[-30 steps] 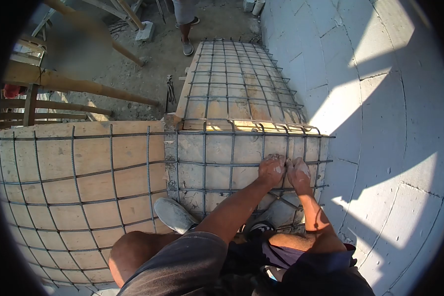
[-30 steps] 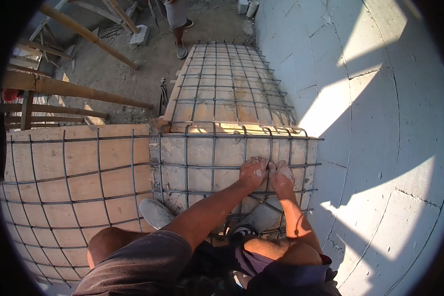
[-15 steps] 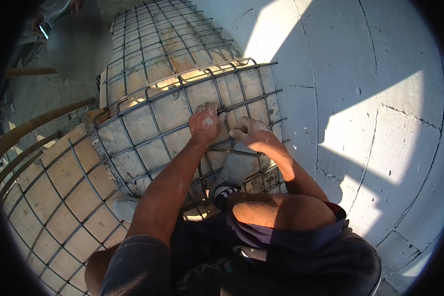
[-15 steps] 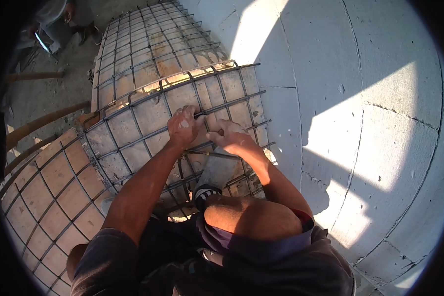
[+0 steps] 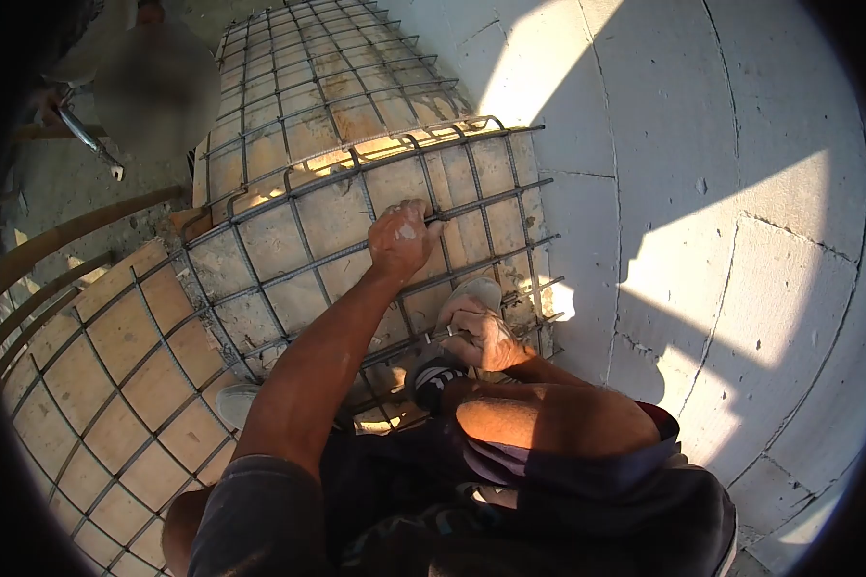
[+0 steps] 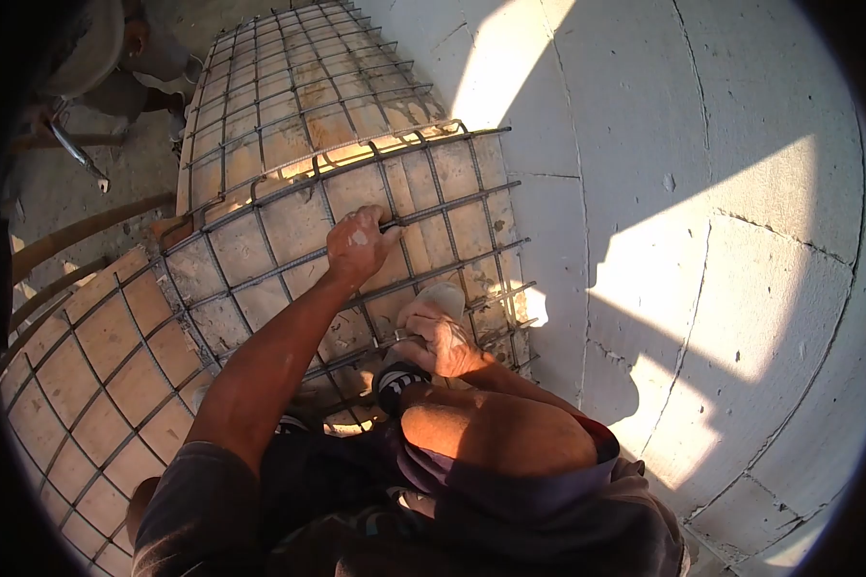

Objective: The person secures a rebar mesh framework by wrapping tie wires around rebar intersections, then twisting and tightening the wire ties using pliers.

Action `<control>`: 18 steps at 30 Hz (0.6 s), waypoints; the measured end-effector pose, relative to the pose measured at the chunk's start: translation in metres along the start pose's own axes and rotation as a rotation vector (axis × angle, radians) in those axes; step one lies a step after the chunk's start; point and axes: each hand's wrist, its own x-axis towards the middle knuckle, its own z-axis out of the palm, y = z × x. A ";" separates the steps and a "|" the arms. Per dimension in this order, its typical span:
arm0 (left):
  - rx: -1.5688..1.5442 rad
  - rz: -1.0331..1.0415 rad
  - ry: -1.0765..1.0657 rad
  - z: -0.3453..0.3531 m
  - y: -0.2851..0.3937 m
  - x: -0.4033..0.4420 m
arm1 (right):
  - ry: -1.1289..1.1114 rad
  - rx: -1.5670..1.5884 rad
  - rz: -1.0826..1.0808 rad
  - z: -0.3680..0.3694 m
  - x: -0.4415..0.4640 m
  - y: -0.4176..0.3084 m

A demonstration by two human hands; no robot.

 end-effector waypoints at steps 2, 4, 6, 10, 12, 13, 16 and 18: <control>-0.019 -0.007 0.004 -0.001 0.000 0.000 | 0.220 0.216 0.088 0.007 0.009 -0.009; -0.044 -0.019 -0.024 -0.002 -0.001 0.002 | 0.232 0.248 0.230 -0.008 0.019 -0.024; -0.074 -0.041 -0.082 -0.005 -0.003 0.004 | 0.322 0.511 0.130 -0.016 0.050 -0.020; -0.056 -0.050 0.004 -0.001 -0.001 0.000 | 0.403 1.030 0.273 -0.046 0.077 -0.028; -0.027 0.001 0.095 0.001 0.000 -0.004 | 0.244 0.727 0.512 -0.074 0.074 -0.023; -0.053 -0.021 0.061 -0.001 0.002 -0.004 | 0.164 0.570 0.625 -0.087 0.071 -0.020; -0.101 -0.055 -0.014 -0.006 0.004 -0.003 | -0.002 0.350 0.788 -0.116 0.064 -0.011; -0.093 -0.044 -0.036 -0.007 0.003 -0.002 | 0.008 0.108 0.791 -0.126 0.062 -0.013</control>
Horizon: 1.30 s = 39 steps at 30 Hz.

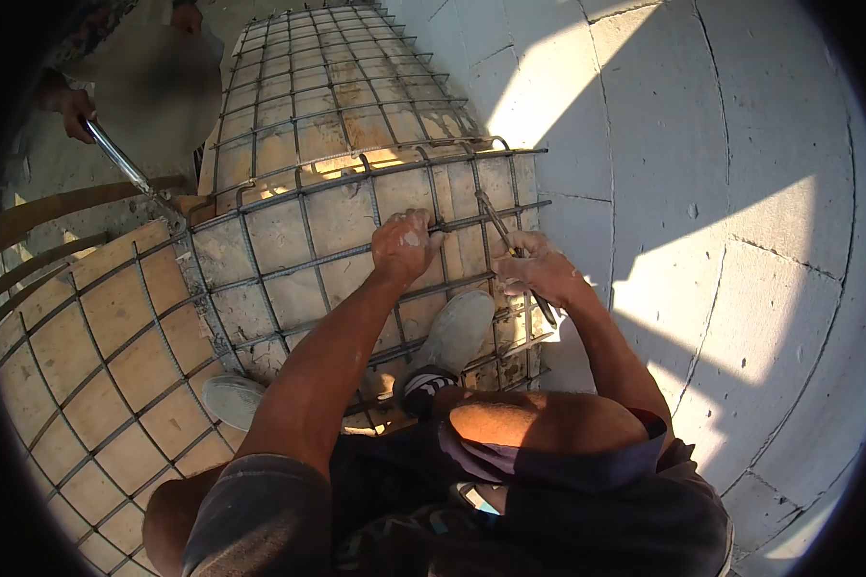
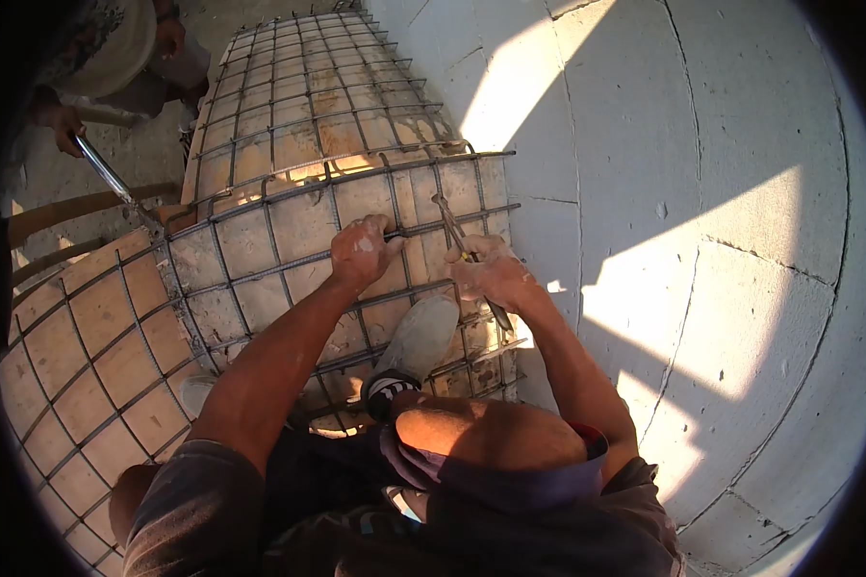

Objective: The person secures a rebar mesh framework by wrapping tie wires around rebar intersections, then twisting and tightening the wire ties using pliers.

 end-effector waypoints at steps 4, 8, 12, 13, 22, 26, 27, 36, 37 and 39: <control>0.019 0.003 0.038 0.004 -0.001 0.000 | 0.008 -0.246 -0.020 -0.016 -0.007 -0.023; 0.030 0.018 0.055 0.007 -0.003 0.001 | -0.270 -0.213 0.037 -0.039 0.005 -0.036; 0.028 0.050 0.110 0.013 -0.007 0.000 | -0.339 -0.400 -0.014 -0.047 0.013 -0.029; 0.032 0.051 0.104 0.012 -0.005 0.000 | -0.324 -0.521 0.024 -0.044 0.008 -0.042; 0.053 0.050 0.111 0.020 -0.012 0.002 | -0.448 -1.213 0.151 -0.021 -0.011 -0.136; 0.096 0.032 0.053 0.015 -0.007 0.003 | -0.508 -1.395 0.107 -0.010 0.000 -0.153; 0.095 0.034 0.044 0.016 -0.008 0.003 | -0.540 -1.443 0.121 -0.008 0.009 -0.154; 0.087 0.052 0.055 0.011 -0.006 0.001 | -0.464 -1.639 -0.016 -0.013 0.037 -0.166; 0.093 0.052 0.050 0.011 -0.006 0.001 | -0.461 -1.647 -0.022 -0.013 0.037 -0.169; 0.108 0.053 0.040 0.011 -0.007 0.002 | -0.426 -1.651 -0.051 -0.012 0.031 -0.172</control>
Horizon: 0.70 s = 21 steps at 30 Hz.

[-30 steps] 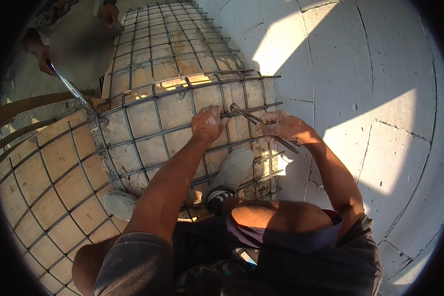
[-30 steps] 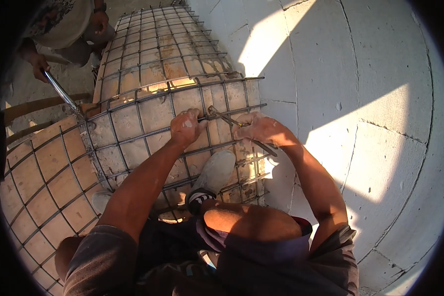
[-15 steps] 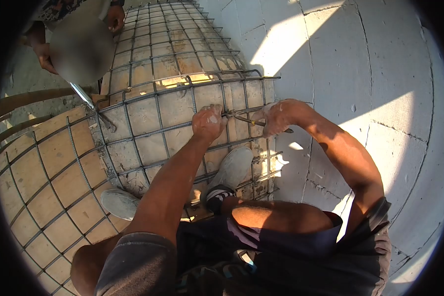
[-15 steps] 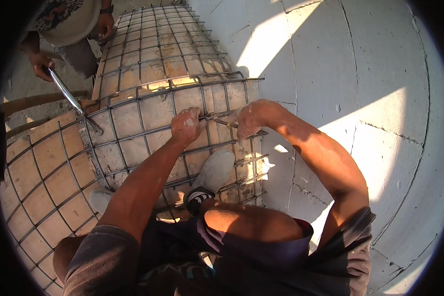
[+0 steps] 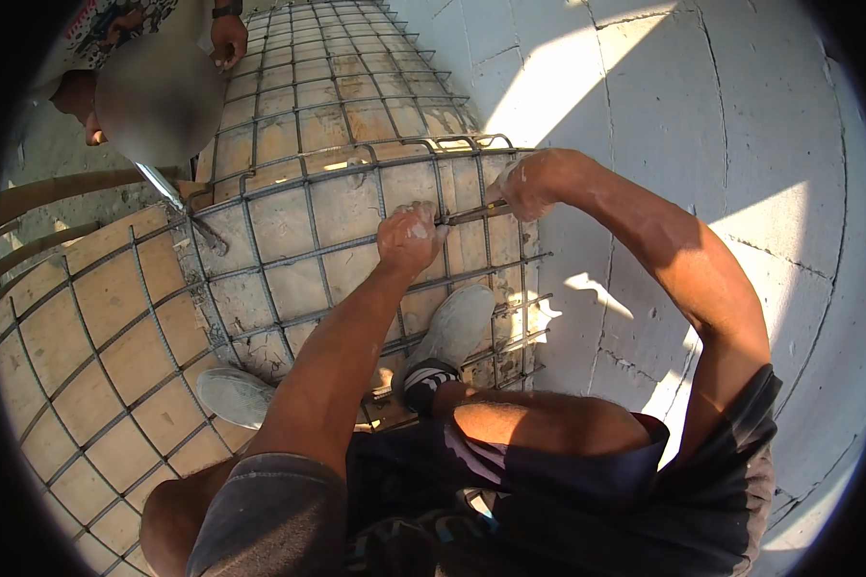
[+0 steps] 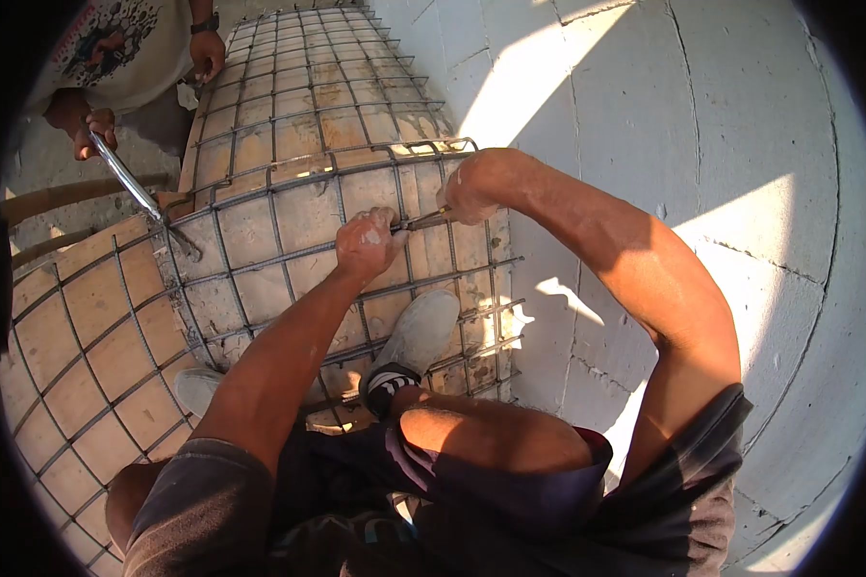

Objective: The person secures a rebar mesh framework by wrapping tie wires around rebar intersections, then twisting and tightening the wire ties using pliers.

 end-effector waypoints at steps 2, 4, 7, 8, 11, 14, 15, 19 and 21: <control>-0.007 0.002 0.022 0.006 -0.003 0.001 | 0.000 -0.031 0.022 0.002 0.002 -0.001; -0.015 -0.004 0.024 0.007 -0.002 0.001 | -0.040 -0.085 0.062 0.011 0.009 0.000; -0.031 -0.021 -0.005 0.004 -0.001 0.001 | 0.003 -0.026 0.014 0.024 0.004 0.000; -0.044 -0.021 -0.017 0.003 -0.001 0.001 | -0.017 0.071 0.049 0.026 0.000 0.000; -0.056 0.007 -0.058 -0.002 -0.003 0.001 | -0.005 0.307 0.102 0.030 -0.017 -0.004; -0.076 0.026 -0.101 -0.012 -0.003 0.001 | 0.119 0.435 0.059 0.081 -0.007 0.005; -0.086 0.030 -0.115 -0.014 -0.003 0.001 | 0.130 0.479 0.048 0.097 -0.003 0.004; -0.045 0.117 -0.048 0.002 -0.013 0.000 | 0.176 0.762 0.128 0.144 0.004 -0.022; -0.031 0.144 -0.042 0.004 -0.016 -0.002 | 0.193 0.794 0.155 0.172 0.022 -0.027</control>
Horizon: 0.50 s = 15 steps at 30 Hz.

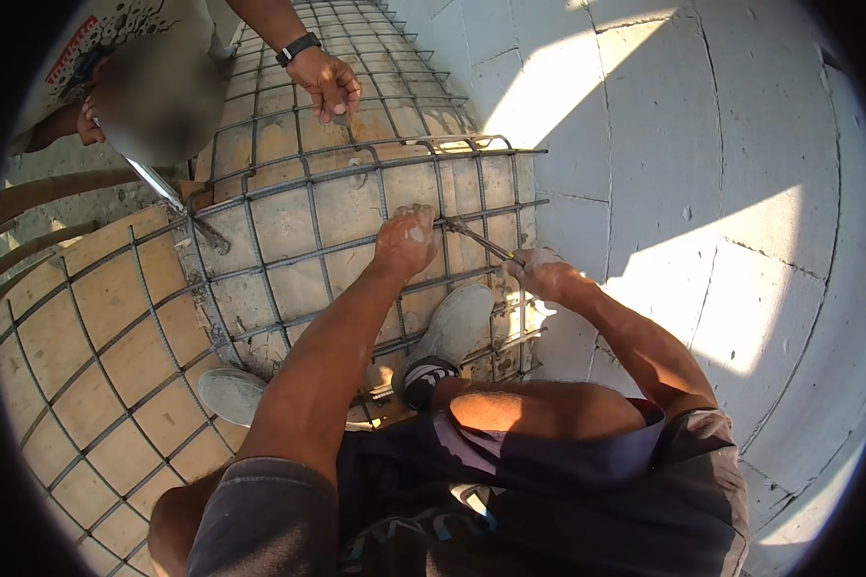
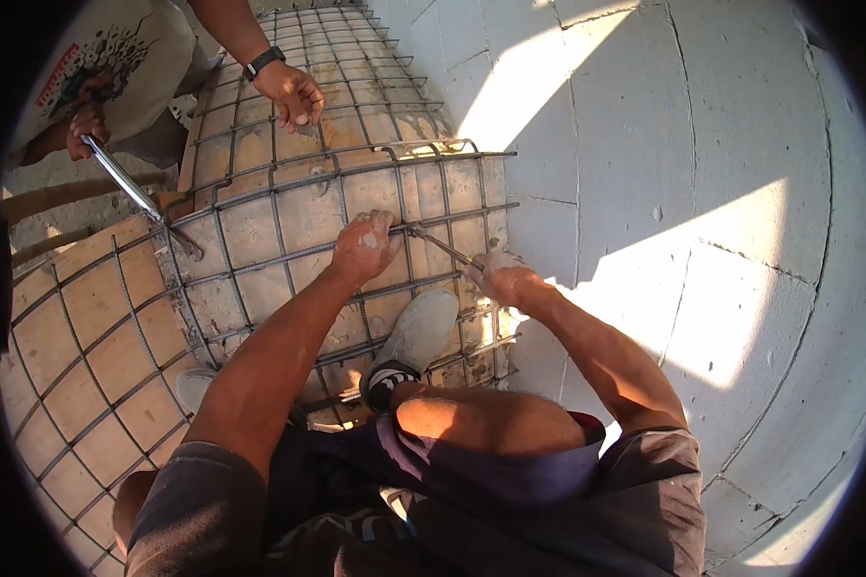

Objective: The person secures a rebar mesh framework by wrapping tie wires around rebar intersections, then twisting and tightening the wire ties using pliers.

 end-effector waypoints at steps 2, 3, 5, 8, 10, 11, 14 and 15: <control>-0.003 0.050 0.091 0.026 -0.016 -0.002 | -0.008 0.011 0.033 0.004 0.005 0.002; -0.006 0.077 0.136 0.027 -0.017 -0.004 | 0.019 -0.027 0.033 0.001 0.004 0.001; -0.015 0.071 0.087 0.027 -0.018 -0.003 | 0.075 -0.110 0.037 -0.008 -0.001 0.002; -0.021 0.039 -0.012 0.008 -0.009 0.000 | 0.082 -0.241 0.076 -0.042 -0.017 -0.021; -0.023 0.026 -0.052 0.003 -0.007 0.000 | 0.085 -0.298 -0.009 -0.054 -0.022 -0.028; -0.024 0.030 -0.054 0.001 -0.006 -0.001 | 0.081 -0.322 -0.074 -0.058 -0.023 -0.031; -0.045 0.016 -0.079 -0.004 -0.004 0.001 | -0.120 -0.267 -0.044 -0.081 -0.031 -0.061; -0.057 0.006 -0.091 -0.004 -0.004 0.001 | -0.220 -0.227 0.005 -0.086 -0.033 -0.069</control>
